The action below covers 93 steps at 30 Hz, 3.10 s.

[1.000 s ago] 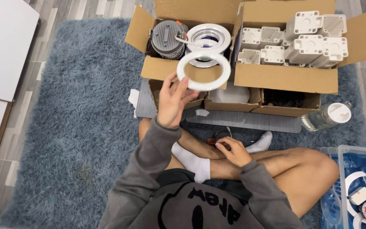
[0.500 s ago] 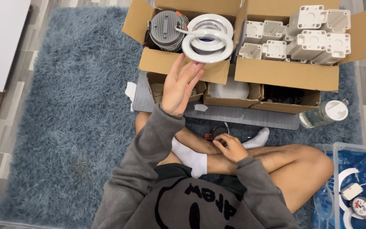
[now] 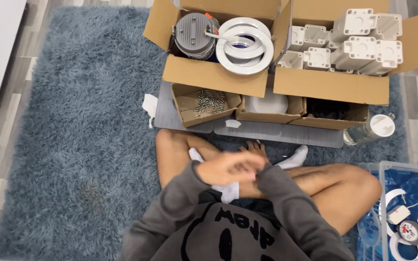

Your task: Assembling LED light fixtures by tightening screws on the module and fitting it into the trim ring.

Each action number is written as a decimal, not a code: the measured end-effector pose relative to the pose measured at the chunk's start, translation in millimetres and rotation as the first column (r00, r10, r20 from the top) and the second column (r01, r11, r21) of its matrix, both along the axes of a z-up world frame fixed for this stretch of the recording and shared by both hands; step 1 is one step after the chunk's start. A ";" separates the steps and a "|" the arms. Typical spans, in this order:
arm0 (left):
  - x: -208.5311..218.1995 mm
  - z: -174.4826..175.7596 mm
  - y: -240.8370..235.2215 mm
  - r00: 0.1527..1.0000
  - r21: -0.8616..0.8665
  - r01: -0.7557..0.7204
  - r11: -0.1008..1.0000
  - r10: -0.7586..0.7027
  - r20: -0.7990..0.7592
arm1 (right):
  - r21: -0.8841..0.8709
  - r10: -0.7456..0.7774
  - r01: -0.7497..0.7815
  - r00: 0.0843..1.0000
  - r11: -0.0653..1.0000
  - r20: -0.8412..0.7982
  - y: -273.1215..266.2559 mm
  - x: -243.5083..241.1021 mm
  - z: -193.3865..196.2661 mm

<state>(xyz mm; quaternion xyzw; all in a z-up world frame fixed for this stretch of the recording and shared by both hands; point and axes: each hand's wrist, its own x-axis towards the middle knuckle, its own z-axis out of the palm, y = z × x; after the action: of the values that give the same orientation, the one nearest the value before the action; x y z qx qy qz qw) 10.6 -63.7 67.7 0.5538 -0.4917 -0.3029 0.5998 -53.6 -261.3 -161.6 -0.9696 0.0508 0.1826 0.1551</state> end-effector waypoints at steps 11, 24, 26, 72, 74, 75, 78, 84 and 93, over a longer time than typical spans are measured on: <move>36.1 -168.0 -18.2 0.983 0.431 -0.171 0.886 0.184 0.013 | -0.130 0.298 -0.281 0.944 0.951 0.140 3.9 -6.0 -28.3; 63.1 -209.0 -8.6 0.835 0.596 -0.479 0.645 0.544 0.084 | -0.243 0.393 -0.350 0.906 0.905 0.157 -2.8 -9.9 -49.0; 70.3 -186.3 -17.5 0.837 0.614 -0.482 0.625 0.536 0.110 | -0.271 0.398 -0.349 0.905 0.897 0.153 -7.4 4.0 -48.6; 15.8 -188.1 -125.9 0.886 0.482 -0.248 0.840 -0.004 0.464 | 0.464 -0.423 0.187 0.767 0.866 0.482 -25.4 -126.3 123.2; 17.3 -196.7 -131.2 0.914 0.449 -0.211 0.868 0.013 0.405 | 0.468 -0.418 0.192 0.790 0.863 0.448 -20.4 -129.2 124.2; 19.4 -215.2 -139.2 0.909 0.497 -0.240 0.834 0.012 0.417 | 0.486 -0.419 0.174 0.783 0.857 0.459 -19.6 -128.5 125.4; 24.2 -219.0 -144.3 0.903 0.567 -0.267 0.779 -0.002 0.429 | 0.506 -0.443 0.176 0.760 0.845 0.476 -18.9 -130.0 135.1; 14.1 -218.2 -137.9 0.916 0.626 -0.327 0.708 0.073 0.395 | 0.748 -0.650 0.214 0.673 0.628 0.353 -30.8 -145.9 172.4; 7.1 -140.1 -59.6 0.941 0.554 -0.337 0.761 0.280 0.188 | 0.974 -0.943 0.059 0.270 0.220 0.196 -42.3 -175.1 217.8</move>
<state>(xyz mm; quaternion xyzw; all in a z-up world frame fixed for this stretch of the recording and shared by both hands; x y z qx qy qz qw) 17.6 -123.3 -72.4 0.7966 -0.3057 -0.3084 0.4206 -228.7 -303.6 56.2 -0.6025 0.2563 -0.3640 0.6625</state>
